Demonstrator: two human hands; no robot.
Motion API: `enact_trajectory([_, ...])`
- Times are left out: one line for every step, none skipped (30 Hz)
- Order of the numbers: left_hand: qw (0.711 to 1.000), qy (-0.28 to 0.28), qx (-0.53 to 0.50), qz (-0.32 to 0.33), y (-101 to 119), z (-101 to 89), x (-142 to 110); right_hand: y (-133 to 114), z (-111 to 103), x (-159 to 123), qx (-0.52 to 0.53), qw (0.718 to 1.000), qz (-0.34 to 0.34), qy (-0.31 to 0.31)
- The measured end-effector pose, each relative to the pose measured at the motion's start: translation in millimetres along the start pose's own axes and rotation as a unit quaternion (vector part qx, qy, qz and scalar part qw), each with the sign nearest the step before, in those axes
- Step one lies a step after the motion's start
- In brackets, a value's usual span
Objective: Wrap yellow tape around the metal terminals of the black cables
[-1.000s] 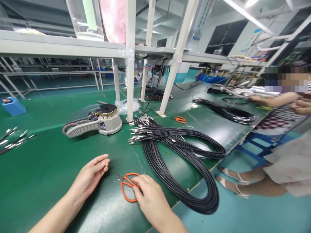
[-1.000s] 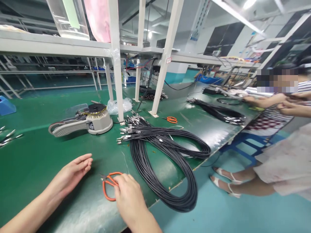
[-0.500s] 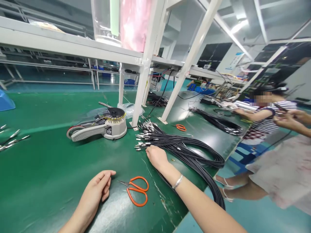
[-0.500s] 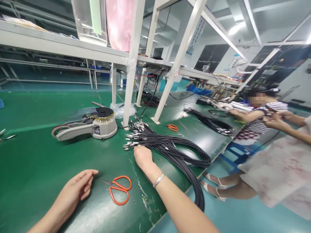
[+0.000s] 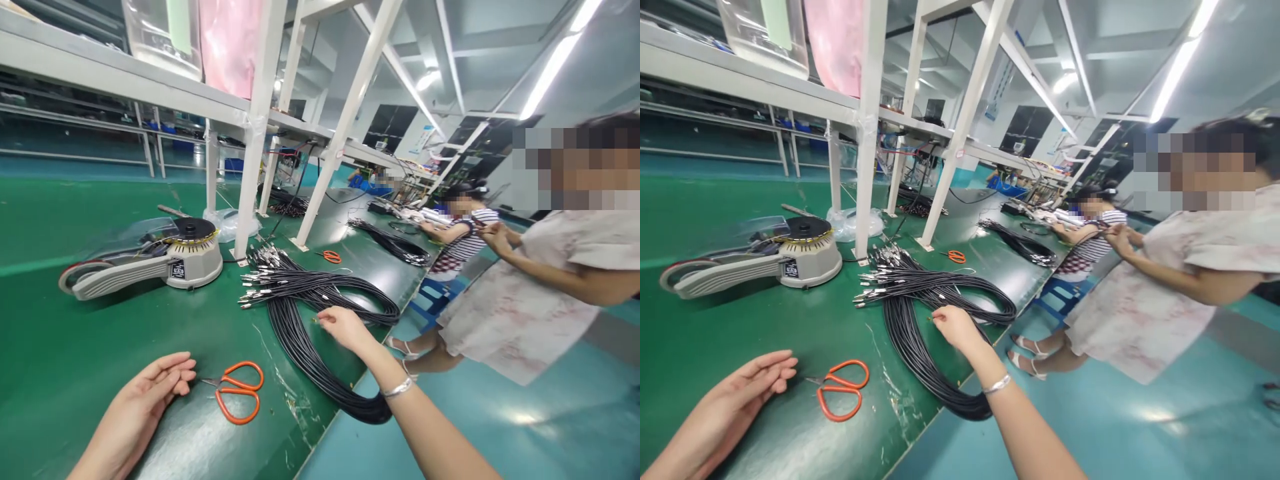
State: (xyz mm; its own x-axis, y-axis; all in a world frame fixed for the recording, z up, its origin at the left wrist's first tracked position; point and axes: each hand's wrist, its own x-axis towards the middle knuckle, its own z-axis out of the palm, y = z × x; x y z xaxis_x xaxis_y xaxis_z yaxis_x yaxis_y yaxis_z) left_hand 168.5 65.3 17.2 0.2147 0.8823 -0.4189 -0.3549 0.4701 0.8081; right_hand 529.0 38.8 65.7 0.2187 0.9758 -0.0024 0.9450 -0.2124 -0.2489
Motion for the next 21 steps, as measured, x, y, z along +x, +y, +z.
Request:
enact_trajectory([1.0, 0.008, -0.008, -0.005, 1.0, 0.1, -0.7, -0.4, 3.9, 1.2, 0.0, 1.0, -0.005, -0.006])
enact_trajectory([1.0, 0.018, -0.017, -0.008, 2.2, 0.5, -1.8, -1.8, 7.5, 3.3, -0.001, 1.0, -0.011, -0.011])
enact_trajectory([0.999, 0.028, -0.025, -0.01, 3.6, 1.2, -3.2, -3.4, 10.4, 6.2, -0.002, 1.0, -0.015, -0.017])
enact_trajectory([0.999, 0.038, -0.031, -0.01, 5.1, 2.4, -5.1, -4.9, 12.5, 9.6, -0.004, 1.0, -0.017, -0.022])
enact_trajectory([0.998, 0.048, -0.036, -0.009, 6.8, 4.1, -7.2, -6.1, 13.8, 13.2, -0.005, 1.0, -0.016, -0.025])
enact_trajectory([0.998, 0.057, -0.039, -0.007, 8.5, 6.4, -9.6, -7.0, 14.0, 16.5, -0.006, 1.0, -0.012, -0.026])
enact_trajectory([0.997, 0.062, -0.04, -0.006, 10.2, 9.3, -12.2, -8.0, 13.1, 19.2, -0.006, 1.0, -0.008, -0.024])
enact_trajectory([0.997, 0.066, -0.041, -0.006, 11.8, 12.8, -15.0, -9.4, 11.1, 20.5, -0.003, 1.0, -0.003, -0.02])
enact_trajectory([0.997, 0.068, -0.043, -0.009, 13.1, 17.0, -17.6, -11.8, 8.1, 20.0, 0.003, 1.0, 0.0, -0.013])
enact_trajectory([0.996, 0.069, -0.047, -0.017, 13.9, 21.9, -20.1, -15.8, 4.4, 17.1, 0.013, 1.0, 0.002, -0.006])
enact_trajectory([0.996, 0.068, -0.054, -0.03, 14.0, 27.7, -22.3, -22.0, 0.6, 11.7, 0.028, 1.0, 0.0, 0.002])
enact_trajectory([0.995, 0.065, -0.063, -0.045, 13.2, 34.4, -24.1, -30.5, -2.8, 3.8, 0.047, 0.999, -0.007, 0.008])
enact_trajectory([0.994, 0.06, -0.073, -0.061, 11.6, 42.2, -25.4, -41.5, -5.0, -6.4, 0.068, 0.997, -0.017, 0.013])
enact_trajectory([0.992, 0.049, -0.082, -0.076, 9.1, 50.8, -26.2, -54.6, -5.4, -18.0, 0.092, 0.995, -0.035, 0.015])
enact_trajectory([0.991, 0.034, -0.091, -0.09, 5.7, 60.1, -26.6, -69.0, -3.5, -30.2, 0.113, 0.992, -0.058, 0.017])
enact_trajectory([0.99, 0.016, -0.098, -0.101, 1.6, 69.7, -26.6, -83.7, 0.6, -42.0, 0.13, 0.988, -0.081, 0.016])
enact_trajectory([0.988, -0.006, -0.105, -0.111, -3.0, 79.1, -26.2, -97.7, 7.0, -52.4, 0.145, 0.983, -0.113, 0.023])
enact_trajectory([0.986, -0.024, -0.111, -0.12, -7.7, 87.7, -25.7, -109.9, 15.1, -60.8, 0.15, 0.972, -0.171, 0.053])
enact_trajectory([0.984, -0.035, -0.117, -0.128, -12.2, 94.8, -25.1, -119.8, 24.3, -66.7, 0.128, 0.966, -0.21, 0.078])
enact_trajectory([0.982, -0.04, -0.121, -0.136, -16.2, 100.0, -24.5, -126.7, 34.0, -70.2, 0.106, 0.962, -0.231, 0.098])
enact_trajectory([0.981, -0.039, -0.125, -0.145, -19.4, 103.2, -23.9, -130.9, 43.3, -71.6, 0.09, 0.96, -0.243, 0.107])
